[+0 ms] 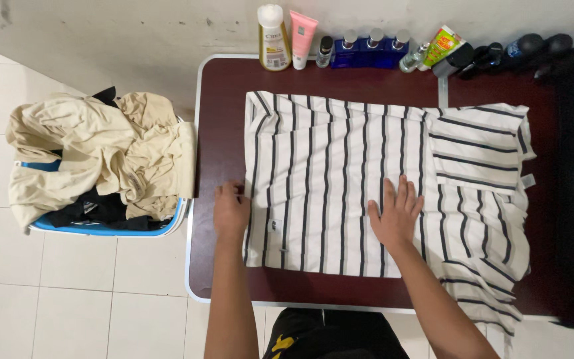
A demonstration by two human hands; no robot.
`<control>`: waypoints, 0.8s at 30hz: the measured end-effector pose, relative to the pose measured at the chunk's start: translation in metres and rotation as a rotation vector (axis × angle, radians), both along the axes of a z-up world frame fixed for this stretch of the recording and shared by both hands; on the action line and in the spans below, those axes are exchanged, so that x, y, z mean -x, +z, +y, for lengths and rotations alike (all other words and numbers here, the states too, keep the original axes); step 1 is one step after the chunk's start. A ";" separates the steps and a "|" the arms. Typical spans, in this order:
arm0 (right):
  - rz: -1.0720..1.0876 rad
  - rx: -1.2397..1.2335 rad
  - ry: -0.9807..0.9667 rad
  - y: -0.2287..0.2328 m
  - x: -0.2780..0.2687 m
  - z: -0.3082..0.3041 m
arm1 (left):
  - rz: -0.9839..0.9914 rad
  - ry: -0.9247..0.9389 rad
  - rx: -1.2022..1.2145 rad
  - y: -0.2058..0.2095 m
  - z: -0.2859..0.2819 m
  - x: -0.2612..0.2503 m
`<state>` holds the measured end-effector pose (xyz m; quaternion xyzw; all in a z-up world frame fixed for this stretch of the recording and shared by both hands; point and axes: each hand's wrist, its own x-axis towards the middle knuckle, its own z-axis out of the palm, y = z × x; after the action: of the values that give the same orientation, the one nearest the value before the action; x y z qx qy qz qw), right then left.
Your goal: The person folds a striped shirt on a table, smoothing and aligning it before placing it into a suitcase. Then the person folds a beige t-shirt on the same table and places it into the suitcase.
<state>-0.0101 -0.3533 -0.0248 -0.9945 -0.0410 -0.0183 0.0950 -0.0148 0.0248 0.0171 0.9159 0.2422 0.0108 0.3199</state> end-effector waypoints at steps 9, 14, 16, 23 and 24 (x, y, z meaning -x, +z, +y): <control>-0.161 -0.084 0.052 0.015 -0.120 -0.019 | -0.138 -0.002 -0.171 -0.002 0.003 -0.110; -0.179 -0.135 0.254 0.010 -0.204 -0.010 | -0.099 0.026 -0.201 -0.010 -0.013 -0.167; -0.196 -0.115 0.302 0.007 -0.224 -0.004 | -0.099 0.024 -0.187 -0.011 -0.019 -0.180; -0.065 -0.150 0.295 -0.005 -0.259 -0.004 | -0.242 0.033 0.076 -0.014 -0.018 -0.175; -0.063 -0.161 0.275 -0.006 -0.264 -0.004 | -0.267 0.061 0.097 -0.015 -0.017 -0.174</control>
<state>0.2540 -0.3575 -0.0306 -0.9675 -0.1783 -0.0397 0.1747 0.1597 0.0082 0.0019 0.8820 0.2252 0.1305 0.3928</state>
